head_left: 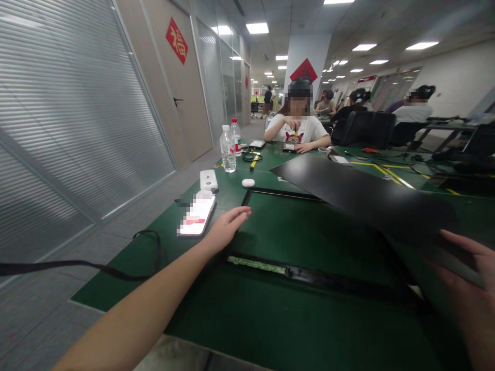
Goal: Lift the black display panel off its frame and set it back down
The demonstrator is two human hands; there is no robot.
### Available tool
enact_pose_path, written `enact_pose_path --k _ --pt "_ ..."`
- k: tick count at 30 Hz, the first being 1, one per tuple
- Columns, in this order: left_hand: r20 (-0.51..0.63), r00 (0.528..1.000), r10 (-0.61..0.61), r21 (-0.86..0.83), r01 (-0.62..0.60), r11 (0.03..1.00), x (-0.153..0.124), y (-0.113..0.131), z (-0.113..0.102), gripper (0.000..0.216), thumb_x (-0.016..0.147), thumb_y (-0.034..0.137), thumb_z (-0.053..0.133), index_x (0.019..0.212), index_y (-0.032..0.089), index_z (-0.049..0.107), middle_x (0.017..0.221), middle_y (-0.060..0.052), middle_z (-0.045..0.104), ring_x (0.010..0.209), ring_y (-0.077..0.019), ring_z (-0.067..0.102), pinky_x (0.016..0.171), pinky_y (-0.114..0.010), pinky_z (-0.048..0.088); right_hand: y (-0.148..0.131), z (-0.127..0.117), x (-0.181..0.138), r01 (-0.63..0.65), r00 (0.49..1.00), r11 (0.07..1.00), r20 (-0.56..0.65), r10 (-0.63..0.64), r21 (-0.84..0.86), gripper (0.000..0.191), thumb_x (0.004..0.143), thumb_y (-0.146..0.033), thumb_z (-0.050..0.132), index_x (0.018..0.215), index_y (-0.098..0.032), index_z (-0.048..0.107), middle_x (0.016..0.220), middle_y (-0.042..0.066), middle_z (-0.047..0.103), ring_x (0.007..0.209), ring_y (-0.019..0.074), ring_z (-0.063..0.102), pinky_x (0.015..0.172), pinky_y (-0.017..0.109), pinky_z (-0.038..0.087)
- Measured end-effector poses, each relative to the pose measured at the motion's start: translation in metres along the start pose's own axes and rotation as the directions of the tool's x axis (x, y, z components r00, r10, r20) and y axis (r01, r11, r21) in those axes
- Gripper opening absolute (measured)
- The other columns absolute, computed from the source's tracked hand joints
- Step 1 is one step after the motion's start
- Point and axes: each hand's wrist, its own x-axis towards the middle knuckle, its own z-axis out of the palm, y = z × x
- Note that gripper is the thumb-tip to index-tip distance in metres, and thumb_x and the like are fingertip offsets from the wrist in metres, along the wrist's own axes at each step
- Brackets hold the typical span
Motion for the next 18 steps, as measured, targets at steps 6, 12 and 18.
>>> enact_pose_path --k 6,12,18 --pt "0.143 0.966 -0.214 -0.633 0.256 0.731 0.000 0.018 0.002 0.054 0.098 0.053 0.041 0.122 0.009 0.062 0.119 -0.022 0.071 0.110 -0.0282 0.068 0.101 -0.042 0.049 -0.009 0.026 -0.040 0.095 0.986 0.994 -0.146 -0.085 0.061 0.033 0.057 -0.011 0.069 0.087 -0.025 0.068 0.108 0.008 0.073 0.102 0.0308 0.069 0.079 0.043 0.066" --pt "0.115 0.967 -0.228 -0.739 0.236 0.631 -0.004 0.030 0.001 0.036 0.098 0.033 0.043 0.112 0.007 0.065 0.085 -0.012 0.075 0.075 -0.0205 0.073 0.072 -0.031 0.060 -0.033 0.046 -0.067 -0.109 0.990 0.993 -0.084 0.112 0.042 0.022 0.058 -0.014 0.064 0.077 -0.025 0.065 0.098 0.012 0.075 0.087 0.0281 0.072 0.069 0.038 0.066" --pt "0.025 0.983 -0.181 -0.747 0.139 0.651 -0.005 0.035 -0.001 0.046 0.074 0.007 0.053 0.119 0.013 0.064 0.082 -0.006 0.075 0.069 -0.0191 0.072 0.065 -0.029 0.061 -0.016 0.048 -0.058 -0.186 0.966 0.982 0.187 0.181 0.011 0.036 0.068 -0.017 0.063 0.102 -0.025 0.071 0.103 0.008 0.077 0.089 0.0271 0.073 0.074 0.037 0.063"
